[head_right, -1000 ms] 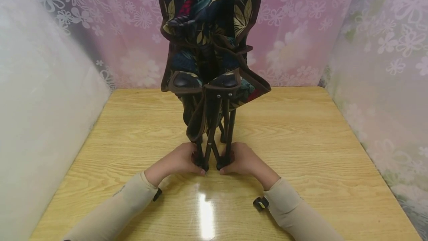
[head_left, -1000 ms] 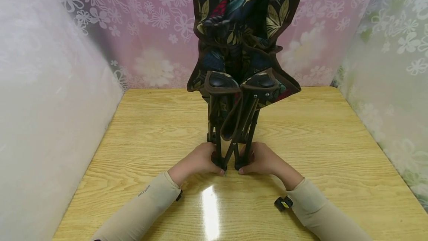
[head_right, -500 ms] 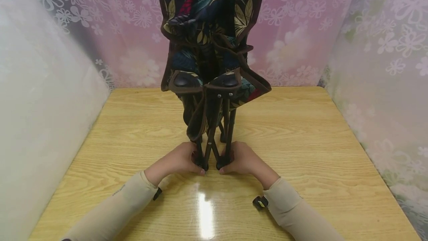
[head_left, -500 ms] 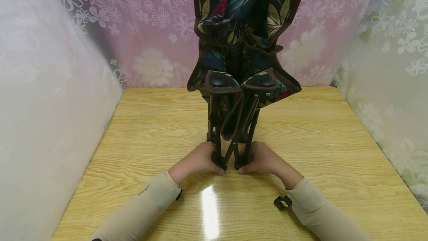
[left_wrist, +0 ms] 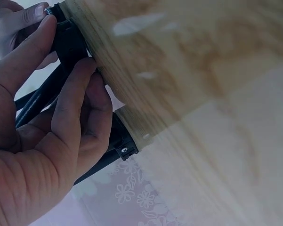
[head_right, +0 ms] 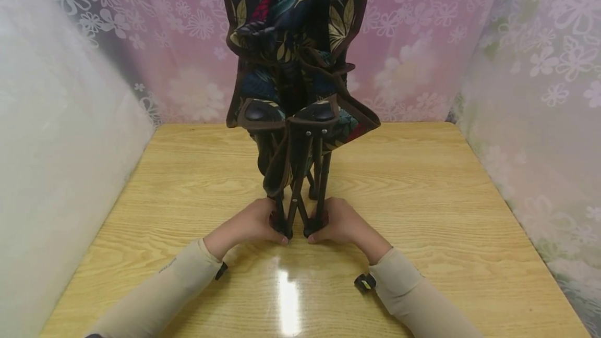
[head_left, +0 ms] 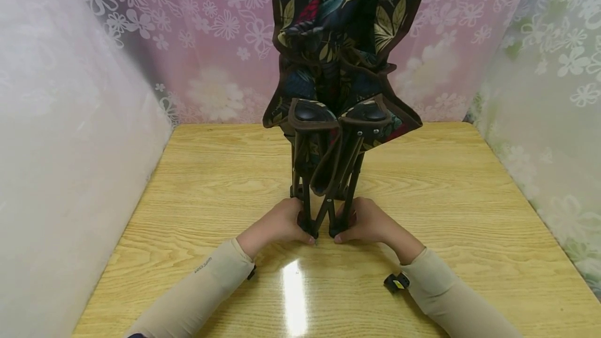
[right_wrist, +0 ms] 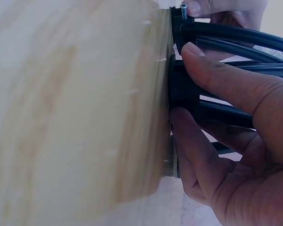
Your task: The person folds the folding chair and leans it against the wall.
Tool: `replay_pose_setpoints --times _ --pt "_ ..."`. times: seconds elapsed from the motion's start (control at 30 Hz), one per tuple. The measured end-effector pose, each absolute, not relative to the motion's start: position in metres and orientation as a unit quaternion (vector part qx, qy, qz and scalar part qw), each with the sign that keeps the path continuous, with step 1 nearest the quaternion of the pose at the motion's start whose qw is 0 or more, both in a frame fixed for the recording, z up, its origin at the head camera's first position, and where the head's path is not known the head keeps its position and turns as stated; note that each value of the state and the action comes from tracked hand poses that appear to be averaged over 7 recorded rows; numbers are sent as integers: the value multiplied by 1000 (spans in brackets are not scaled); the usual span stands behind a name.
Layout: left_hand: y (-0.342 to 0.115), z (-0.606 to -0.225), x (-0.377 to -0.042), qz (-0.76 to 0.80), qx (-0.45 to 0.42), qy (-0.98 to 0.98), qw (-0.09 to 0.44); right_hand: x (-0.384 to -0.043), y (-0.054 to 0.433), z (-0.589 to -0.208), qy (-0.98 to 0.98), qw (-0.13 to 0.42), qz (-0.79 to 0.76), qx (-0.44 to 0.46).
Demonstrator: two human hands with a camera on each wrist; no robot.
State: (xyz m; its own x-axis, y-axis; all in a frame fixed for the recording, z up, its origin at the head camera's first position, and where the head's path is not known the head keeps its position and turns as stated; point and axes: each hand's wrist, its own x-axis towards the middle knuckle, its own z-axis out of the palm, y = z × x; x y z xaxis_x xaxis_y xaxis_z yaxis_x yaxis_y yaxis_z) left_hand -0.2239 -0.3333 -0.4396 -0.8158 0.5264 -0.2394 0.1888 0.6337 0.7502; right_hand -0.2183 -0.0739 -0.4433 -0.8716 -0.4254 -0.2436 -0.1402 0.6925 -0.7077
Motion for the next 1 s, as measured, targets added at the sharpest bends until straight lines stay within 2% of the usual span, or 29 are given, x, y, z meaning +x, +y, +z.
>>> replay_pose_setpoints --times 1.0 --pt "-335 -443 -229 378 205 875 224 -219 -75 -446 899 193 -365 -144"
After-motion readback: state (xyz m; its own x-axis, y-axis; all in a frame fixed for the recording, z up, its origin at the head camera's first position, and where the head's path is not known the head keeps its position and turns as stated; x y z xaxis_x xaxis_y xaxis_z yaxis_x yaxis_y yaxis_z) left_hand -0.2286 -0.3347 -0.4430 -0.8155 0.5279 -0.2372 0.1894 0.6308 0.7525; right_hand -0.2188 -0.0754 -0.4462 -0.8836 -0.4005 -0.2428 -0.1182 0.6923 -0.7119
